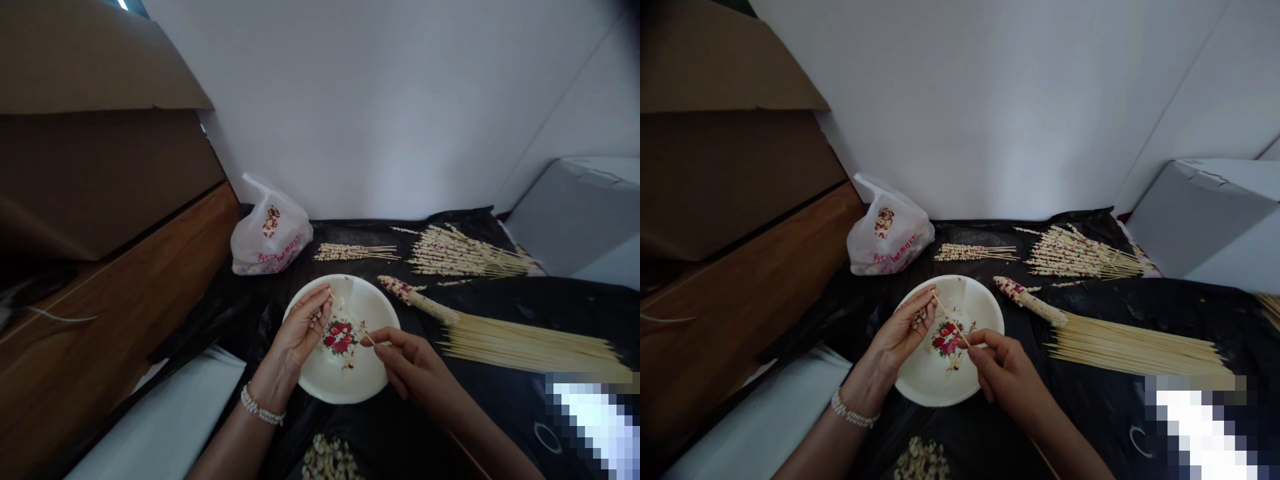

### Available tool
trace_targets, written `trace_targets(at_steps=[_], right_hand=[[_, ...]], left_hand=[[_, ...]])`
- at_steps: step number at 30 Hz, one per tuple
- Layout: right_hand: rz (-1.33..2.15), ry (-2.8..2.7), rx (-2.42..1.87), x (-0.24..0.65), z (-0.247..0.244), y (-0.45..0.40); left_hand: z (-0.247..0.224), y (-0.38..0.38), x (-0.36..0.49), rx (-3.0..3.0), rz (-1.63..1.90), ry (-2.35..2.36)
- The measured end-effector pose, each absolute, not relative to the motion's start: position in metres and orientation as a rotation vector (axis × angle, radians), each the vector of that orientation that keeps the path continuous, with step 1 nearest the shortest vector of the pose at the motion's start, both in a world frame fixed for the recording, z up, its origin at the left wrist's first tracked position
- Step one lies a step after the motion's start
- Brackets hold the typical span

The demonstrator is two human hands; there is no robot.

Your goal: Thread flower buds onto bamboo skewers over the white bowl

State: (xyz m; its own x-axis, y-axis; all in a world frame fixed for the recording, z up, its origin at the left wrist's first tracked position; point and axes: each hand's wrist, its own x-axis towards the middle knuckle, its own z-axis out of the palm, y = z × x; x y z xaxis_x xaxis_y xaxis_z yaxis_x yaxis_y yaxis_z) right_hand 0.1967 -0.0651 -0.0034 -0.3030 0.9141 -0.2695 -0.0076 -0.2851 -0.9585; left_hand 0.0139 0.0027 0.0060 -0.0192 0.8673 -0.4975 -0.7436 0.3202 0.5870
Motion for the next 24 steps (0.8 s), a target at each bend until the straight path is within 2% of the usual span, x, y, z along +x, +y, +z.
trace_targets(at_steps=[9,24], right_hand=[[1.676,-1.252,-1.234,0.197,-0.003,-0.065],[1.589,-1.185,-1.214,0.195,-0.007,-0.062]], left_hand=[[0.012,-0.003,0.015,0.250,1.220,0.972],[0.005,-0.024,0.035,0.516,0.849,0.766]])
